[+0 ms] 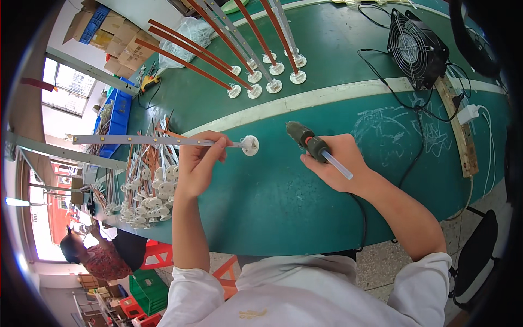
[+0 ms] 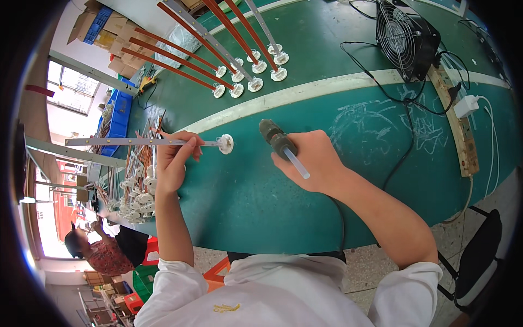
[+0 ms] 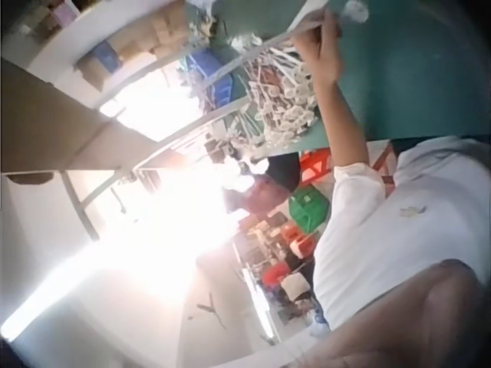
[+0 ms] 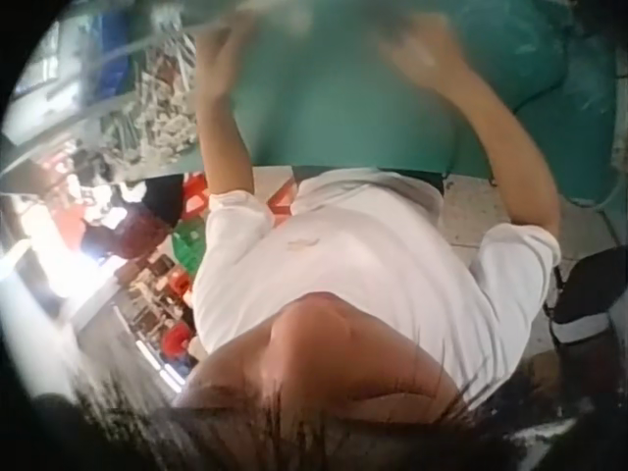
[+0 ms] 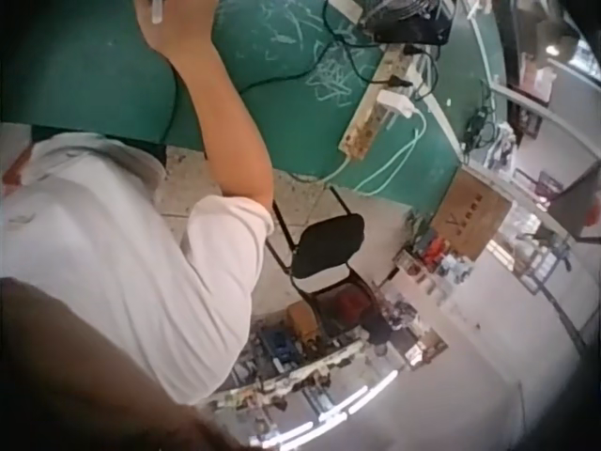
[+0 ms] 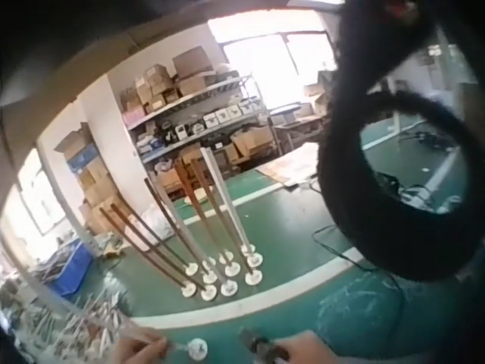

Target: Assembling electronic or decorative components using a hot glue gun.

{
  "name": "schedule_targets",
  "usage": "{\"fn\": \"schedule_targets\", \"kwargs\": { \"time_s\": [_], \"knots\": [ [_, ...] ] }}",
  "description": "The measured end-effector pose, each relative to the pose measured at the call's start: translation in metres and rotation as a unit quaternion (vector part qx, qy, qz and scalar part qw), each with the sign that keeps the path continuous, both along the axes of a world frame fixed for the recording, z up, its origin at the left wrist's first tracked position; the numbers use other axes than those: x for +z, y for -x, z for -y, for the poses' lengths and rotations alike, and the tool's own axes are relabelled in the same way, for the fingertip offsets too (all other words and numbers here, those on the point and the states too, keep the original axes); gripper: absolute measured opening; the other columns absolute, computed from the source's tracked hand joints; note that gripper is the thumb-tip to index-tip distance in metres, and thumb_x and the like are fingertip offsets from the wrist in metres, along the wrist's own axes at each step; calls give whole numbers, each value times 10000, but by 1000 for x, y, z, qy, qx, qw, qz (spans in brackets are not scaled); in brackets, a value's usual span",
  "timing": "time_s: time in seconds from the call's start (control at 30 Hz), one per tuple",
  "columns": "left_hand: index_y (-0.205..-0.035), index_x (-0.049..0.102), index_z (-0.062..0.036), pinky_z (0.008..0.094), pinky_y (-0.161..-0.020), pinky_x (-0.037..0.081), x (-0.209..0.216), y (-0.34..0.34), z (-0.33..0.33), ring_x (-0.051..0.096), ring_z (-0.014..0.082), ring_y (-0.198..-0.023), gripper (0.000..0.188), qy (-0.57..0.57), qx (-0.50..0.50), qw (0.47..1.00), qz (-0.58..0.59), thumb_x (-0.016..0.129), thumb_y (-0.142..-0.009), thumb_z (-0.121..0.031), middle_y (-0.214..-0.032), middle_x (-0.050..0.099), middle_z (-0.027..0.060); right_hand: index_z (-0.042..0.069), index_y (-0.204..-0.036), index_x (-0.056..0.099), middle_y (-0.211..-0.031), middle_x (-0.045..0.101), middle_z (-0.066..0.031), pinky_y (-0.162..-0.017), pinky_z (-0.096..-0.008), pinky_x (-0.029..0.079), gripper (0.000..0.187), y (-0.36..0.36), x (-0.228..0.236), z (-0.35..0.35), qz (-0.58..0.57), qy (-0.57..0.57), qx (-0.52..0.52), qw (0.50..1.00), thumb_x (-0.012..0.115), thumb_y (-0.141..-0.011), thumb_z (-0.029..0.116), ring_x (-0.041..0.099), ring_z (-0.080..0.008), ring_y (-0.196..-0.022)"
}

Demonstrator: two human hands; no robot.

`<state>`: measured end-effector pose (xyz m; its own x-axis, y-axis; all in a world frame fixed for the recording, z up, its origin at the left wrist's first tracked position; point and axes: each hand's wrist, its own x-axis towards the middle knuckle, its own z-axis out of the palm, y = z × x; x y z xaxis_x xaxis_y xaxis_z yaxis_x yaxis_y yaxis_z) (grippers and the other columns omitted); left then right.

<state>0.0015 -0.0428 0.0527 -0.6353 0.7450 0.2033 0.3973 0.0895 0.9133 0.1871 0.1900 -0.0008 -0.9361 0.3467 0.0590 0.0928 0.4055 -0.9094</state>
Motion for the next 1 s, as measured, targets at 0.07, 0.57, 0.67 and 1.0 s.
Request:
{"fn": "schedule_targets", "kwargs": {
  "time_s": [0.07,0.57,0.67,1.0],
  "knots": [
    [-1096,687,65,248,-593,457,7,0,1,572,91,-675,183,10,-11,1000,6,597,-991,-55,-827,659,64,-13,-761,622,-603,567,-146,-558,-362,454,270,0,0,1,-7,-7,-2,1000,767,-834,202,490,-274,-522],
    [-1075,646,143,254,-543,418,28,-3,-3,516,131,-551,358,-108,-165,971,134,508,-852,-100,-742,639,162,-13,-766,636,-604,588,-142,-558,-362,463,256,1,-2,0,-8,-13,6,1000,763,-834,198,557,-273,-525],
    [-1044,650,137,260,-539,420,26,-1,-4,506,126,-537,336,-120,-176,968,131,503,-853,-98,-758,652,182,-14,-768,636,-603,587,-140,-556,-359,461,254,0,2,0,12,-8,6,1000,760,-835,197,561,-262,-525],
    [-1004,674,17,294,-677,454,28,-1,-9,582,171,-761,130,147,-124,979,-62,585,-949,-60,-883,664,92,-19,-820,666,-616,601,-138,-558,-354,461,216,-2,-8,0,-5,5,6,1000,764,-837,173,540,-215,-526]
  ]
}}
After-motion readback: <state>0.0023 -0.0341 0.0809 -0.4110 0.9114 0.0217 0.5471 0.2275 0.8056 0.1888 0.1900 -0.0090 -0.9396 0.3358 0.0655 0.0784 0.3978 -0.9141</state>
